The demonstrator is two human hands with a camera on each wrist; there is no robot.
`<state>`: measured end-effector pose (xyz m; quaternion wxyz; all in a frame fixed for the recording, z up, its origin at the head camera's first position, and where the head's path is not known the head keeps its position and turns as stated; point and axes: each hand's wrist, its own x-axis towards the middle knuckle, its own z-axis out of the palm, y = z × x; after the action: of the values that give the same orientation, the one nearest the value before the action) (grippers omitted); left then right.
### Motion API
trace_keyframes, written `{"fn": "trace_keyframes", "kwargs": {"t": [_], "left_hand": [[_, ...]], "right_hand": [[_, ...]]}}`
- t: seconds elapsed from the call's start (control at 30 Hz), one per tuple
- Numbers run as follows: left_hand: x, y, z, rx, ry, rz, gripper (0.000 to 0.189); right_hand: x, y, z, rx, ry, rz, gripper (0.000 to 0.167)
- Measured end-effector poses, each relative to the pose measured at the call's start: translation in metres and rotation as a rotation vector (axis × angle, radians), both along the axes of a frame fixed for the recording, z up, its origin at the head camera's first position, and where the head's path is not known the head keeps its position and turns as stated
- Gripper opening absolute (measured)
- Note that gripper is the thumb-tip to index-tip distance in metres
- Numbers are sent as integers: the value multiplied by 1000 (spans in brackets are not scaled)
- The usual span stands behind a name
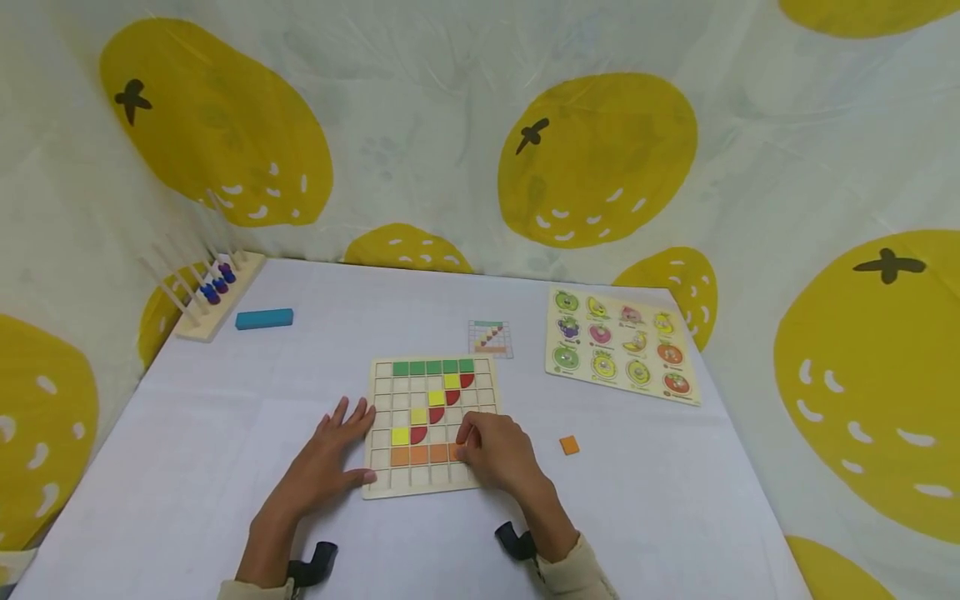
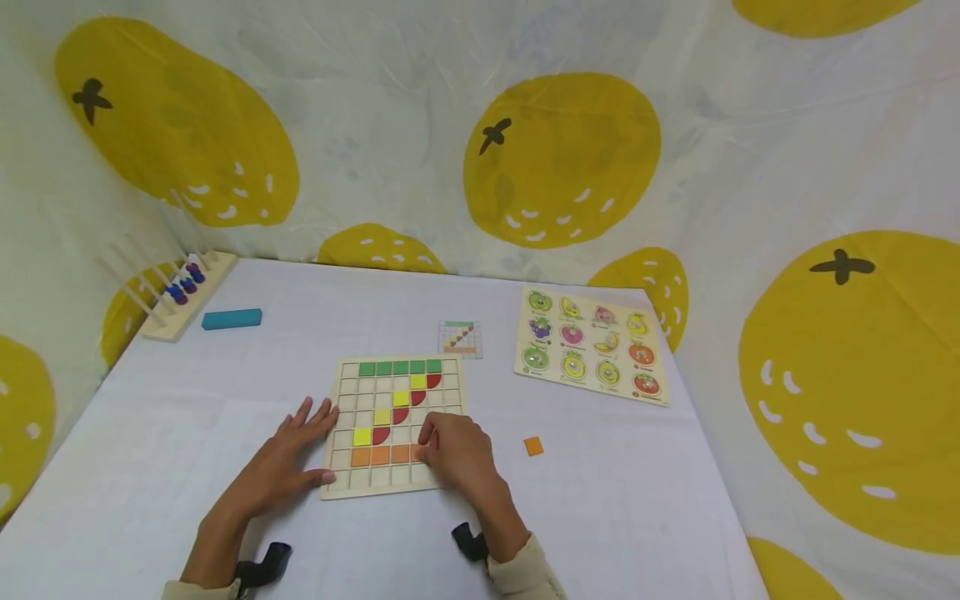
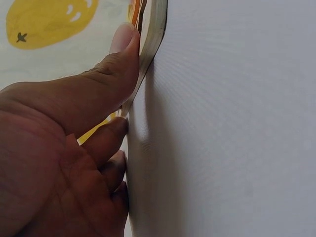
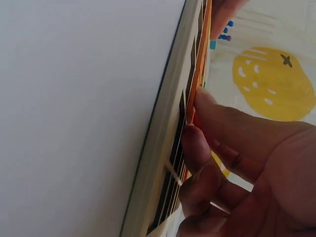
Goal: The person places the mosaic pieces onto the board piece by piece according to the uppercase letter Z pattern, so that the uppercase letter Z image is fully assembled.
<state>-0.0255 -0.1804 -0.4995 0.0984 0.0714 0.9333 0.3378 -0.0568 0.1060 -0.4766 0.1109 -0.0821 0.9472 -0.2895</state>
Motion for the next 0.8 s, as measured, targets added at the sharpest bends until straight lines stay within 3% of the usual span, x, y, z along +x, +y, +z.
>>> {"fn": "trace_keyframes", "kwargs": {"t": [0.13, 0.23, 0.47, 0.63, 0.8], "left_hand": [[1, -1, 0, 1, 4, -7, 108], [1, -1, 1, 2, 12, -10, 108], [0, 0, 0, 1, 8, -17, 107], [-1, 1, -1, -15, 1, -25, 107], [0, 0, 0, -12, -1, -19, 107]], "right_hand": [[0, 11, 3, -58, -4, -34, 17], [-2, 27, 7, -78, 3, -118, 21], [-3, 85, 11, 59, 48, -280, 35], [3, 123, 12, 123, 2, -298, 38], [9, 138, 11, 122, -32, -277, 30]]}}
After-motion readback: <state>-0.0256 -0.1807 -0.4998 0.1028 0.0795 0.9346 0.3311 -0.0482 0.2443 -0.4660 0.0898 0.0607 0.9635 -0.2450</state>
